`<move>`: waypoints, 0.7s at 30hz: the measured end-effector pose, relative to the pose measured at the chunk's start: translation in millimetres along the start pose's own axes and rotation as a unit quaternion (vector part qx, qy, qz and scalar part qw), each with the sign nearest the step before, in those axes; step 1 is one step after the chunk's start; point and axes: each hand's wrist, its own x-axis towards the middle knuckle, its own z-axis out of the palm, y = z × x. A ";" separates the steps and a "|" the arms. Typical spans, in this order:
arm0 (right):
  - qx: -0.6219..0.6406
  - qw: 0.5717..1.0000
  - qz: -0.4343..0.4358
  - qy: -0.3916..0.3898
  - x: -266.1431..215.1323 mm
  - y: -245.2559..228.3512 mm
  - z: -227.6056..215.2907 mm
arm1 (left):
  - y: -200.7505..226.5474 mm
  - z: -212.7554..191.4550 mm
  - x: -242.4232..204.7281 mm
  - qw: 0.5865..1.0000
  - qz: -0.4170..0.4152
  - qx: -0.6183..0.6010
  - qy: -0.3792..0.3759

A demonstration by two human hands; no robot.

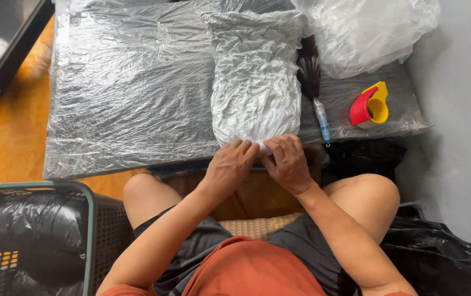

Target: Vacuum sealing a cushion in a plastic bag and securing it with tape

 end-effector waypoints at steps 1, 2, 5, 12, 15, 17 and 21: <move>0.011 1.000 0.013 0.006 2.6 -1.3 -0.8 | -4.6 -8.3 7.5 0.998 0.016 -0.010 0.064; 0.023 0.999 0.026 0.011 5.1 -2.6 -1.6 | -8.8 -16.6 15.2 0.991 0.033 -0.020 0.127; 0.040 0.997 0.043 0.044 10.2 -4.2 -1.8 | 1.0 -19.6 11.0 0.966 0.072 0.017 0.246; 0.070 0.991 0.080 0.078 23.8 0.8 -11.2 | 13.3 -7.1 5.7 0.962 0.055 0.099 0.250; 0.079 0.991 0.083 0.069 24.6 3.6 -3.3 | -13.9 10.1 21.2 0.961 0.070 0.069 0.259; 0.089 0.990 0.093 0.065 29.1 4.5 -1.0 | -40.1 26.7 32.5 0.954 0.102 0.042 0.280; 0.068 0.993 0.090 0.046 47.8 0.4 -22.3 | -69.0 31.3 44.4 0.968 0.130 0.039 0.212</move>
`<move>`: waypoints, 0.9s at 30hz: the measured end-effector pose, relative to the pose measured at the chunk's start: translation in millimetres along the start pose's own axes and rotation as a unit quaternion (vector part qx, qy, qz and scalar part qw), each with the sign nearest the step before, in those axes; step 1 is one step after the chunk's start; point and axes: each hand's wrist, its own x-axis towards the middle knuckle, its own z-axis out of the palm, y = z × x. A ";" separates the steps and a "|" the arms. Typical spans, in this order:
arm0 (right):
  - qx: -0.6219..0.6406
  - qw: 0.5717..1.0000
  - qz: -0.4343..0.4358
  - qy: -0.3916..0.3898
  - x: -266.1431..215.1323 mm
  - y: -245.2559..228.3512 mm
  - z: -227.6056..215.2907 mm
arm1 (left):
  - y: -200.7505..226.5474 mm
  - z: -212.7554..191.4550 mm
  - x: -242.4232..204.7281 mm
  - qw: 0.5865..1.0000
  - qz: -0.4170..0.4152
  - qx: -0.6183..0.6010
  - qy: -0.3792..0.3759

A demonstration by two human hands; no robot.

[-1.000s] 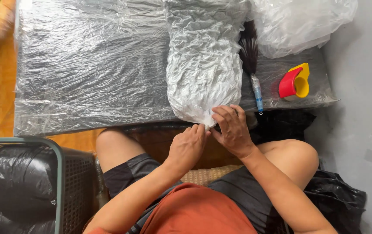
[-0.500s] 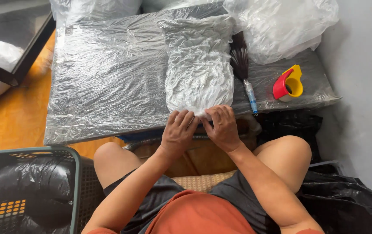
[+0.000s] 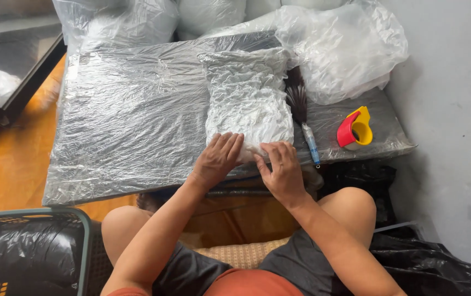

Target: Vacuum sealing a cushion in a plastic bag and securing it with tape

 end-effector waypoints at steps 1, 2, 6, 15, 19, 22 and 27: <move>-0.061 0.998 -0.029 0.003 8.4 -12.0 -8.8 | -6.5 -0.3 5.9 1.000 -0.004 -0.006 -0.011; -0.121 0.991 -0.061 0.007 19.9 -22.9 -16.2 | -15.8 -0.4 13.4 1.000 -0.008 -0.010 -0.021; -0.182 0.971 -0.145 -0.048 19.3 -8.8 4.2 | -30.1 -14.7 34.2 0.991 -0.046 -0.051 -0.112; -0.307 0.933 -0.163 -0.095 36.1 24.2 48.1 | -54.9 -13.5 66.2 0.927 -0.120 -0.180 -0.306; -0.285 0.939 -0.175 -0.084 35.5 40.6 65.1 | -60.9 17.8 52.5 0.888 -0.146 -0.239 -0.365; -0.262 0.941 -0.196 -0.089 37.9 48.8 68.1 | -60.0 33.1 48.4 0.868 -0.161 -0.264 -0.389; -0.203 0.949 -0.217 -0.109 47.4 64.0 75.1 | -61.4 38.4 45.8 0.854 -0.181 -0.273 -0.404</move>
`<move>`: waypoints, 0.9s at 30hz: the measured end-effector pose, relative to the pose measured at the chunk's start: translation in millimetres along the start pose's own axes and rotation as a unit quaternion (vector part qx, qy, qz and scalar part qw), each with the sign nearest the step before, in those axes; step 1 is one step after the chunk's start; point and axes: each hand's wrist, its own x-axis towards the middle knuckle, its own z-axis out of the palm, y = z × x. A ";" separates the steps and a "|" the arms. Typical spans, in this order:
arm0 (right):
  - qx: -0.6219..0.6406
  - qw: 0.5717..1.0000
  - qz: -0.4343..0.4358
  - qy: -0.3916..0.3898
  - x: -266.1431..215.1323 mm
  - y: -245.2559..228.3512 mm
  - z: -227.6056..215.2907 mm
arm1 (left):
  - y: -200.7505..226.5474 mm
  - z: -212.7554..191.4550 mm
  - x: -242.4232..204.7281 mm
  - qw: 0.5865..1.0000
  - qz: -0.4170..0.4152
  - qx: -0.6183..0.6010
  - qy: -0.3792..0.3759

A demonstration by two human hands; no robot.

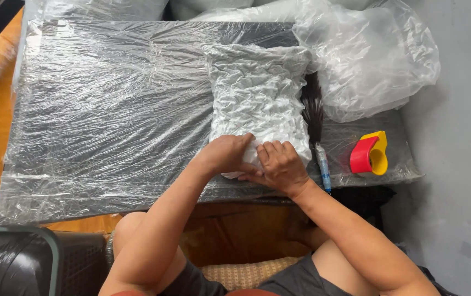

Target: Vacuum sealing a cushion in a plastic bag and securing it with tape

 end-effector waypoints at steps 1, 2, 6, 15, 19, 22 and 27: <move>0.021 1.000 -0.003 -0.007 1.8 4.0 1.6 | 3.6 -4.9 -3.7 0.999 -0.018 -0.032 0.011; 0.042 0.999 -0.007 -0.014 3.5 8.2 2.9 | 7.7 -9.7 -7.3 0.997 -0.035 -0.064 0.023; 0.079 0.996 -0.006 -0.032 -2.3 25.9 26.0 | 30.3 -21.5 -19.3 0.993 0.020 0.030 0.112; 0.274 0.939 0.083 -0.187 18.8 55.3 39.2 | 55.2 -1.7 -27.1 0.958 0.052 0.260 0.111; 0.312 0.906 0.115 -0.262 27.5 65.7 43.7 | 38.4 17.8 -12.3 0.938 0.071 0.279 0.193; 0.353 0.876 0.128 -0.303 44.5 72.3 34.3 | 19.8 28.8 1.7 0.928 0.100 0.259 0.250; 0.391 0.760 0.222 -0.469 88.0 87.3 22.2 | -11.8 28.5 19.1 0.916 0.122 0.208 0.321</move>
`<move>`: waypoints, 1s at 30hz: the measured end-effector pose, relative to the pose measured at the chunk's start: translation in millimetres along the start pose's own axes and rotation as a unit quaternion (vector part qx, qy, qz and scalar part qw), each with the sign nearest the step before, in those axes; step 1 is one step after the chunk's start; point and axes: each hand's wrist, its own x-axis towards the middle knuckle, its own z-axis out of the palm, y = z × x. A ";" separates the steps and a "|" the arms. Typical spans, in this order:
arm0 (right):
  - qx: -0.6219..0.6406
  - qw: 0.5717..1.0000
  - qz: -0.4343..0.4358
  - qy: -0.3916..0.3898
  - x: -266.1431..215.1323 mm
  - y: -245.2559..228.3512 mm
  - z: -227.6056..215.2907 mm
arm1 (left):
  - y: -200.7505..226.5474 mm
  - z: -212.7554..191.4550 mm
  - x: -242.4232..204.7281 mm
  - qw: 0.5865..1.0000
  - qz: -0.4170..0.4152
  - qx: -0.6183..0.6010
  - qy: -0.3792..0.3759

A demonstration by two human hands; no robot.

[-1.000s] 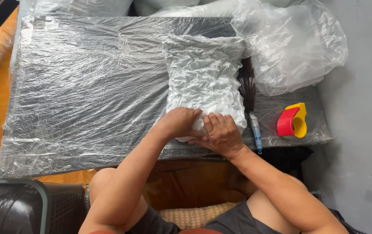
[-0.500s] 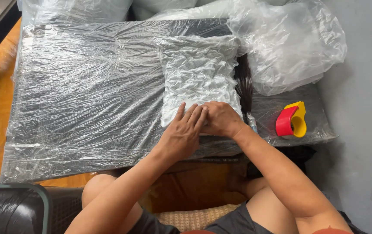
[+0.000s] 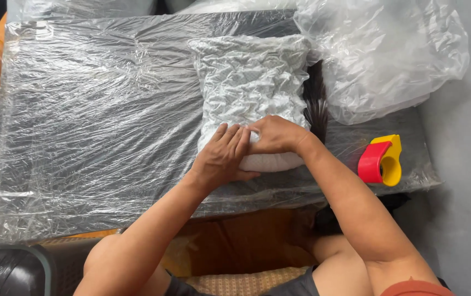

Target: Vacuum sealing a cushion in a plastic bag and securing it with tape

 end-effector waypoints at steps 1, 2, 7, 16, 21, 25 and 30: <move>0.012 1.000 0.008 -0.016 7.6 3.0 -2.2 | -5.7 1.1 4.8 1.000 -0.010 -0.025 -0.003; 0.026 0.999 0.017 -0.037 13.5 5.9 -1.5 | -8.3 1.7 6.9 0.998 -0.024 -0.052 -0.007; 0.052 0.997 0.026 -0.040 27.6 16.3 -3.9 | -20.5 -11.5 19.4 0.988 -0.062 -0.137 -0.040; 0.023 0.985 -0.097 0.137 -1.8 26.4 11.7 | -20.3 -9.5 15.8 0.985 -0.073 -0.151 -0.052; -0.196 0.890 -0.241 0.333 -26.8 36.0 37.2 | -23.9 -8.2 14.8 0.982 -0.082 -0.164 -0.049; -0.323 0.865 -0.199 0.327 -44.8 41.3 61.0 | -26.8 -1.7 19.8 0.980 -0.084 -0.163 -0.077; -0.337 0.844 -0.185 0.375 -26.7 58.9 59.2 | -34.3 -0.9 31.2 0.978 -0.091 -0.154 -0.102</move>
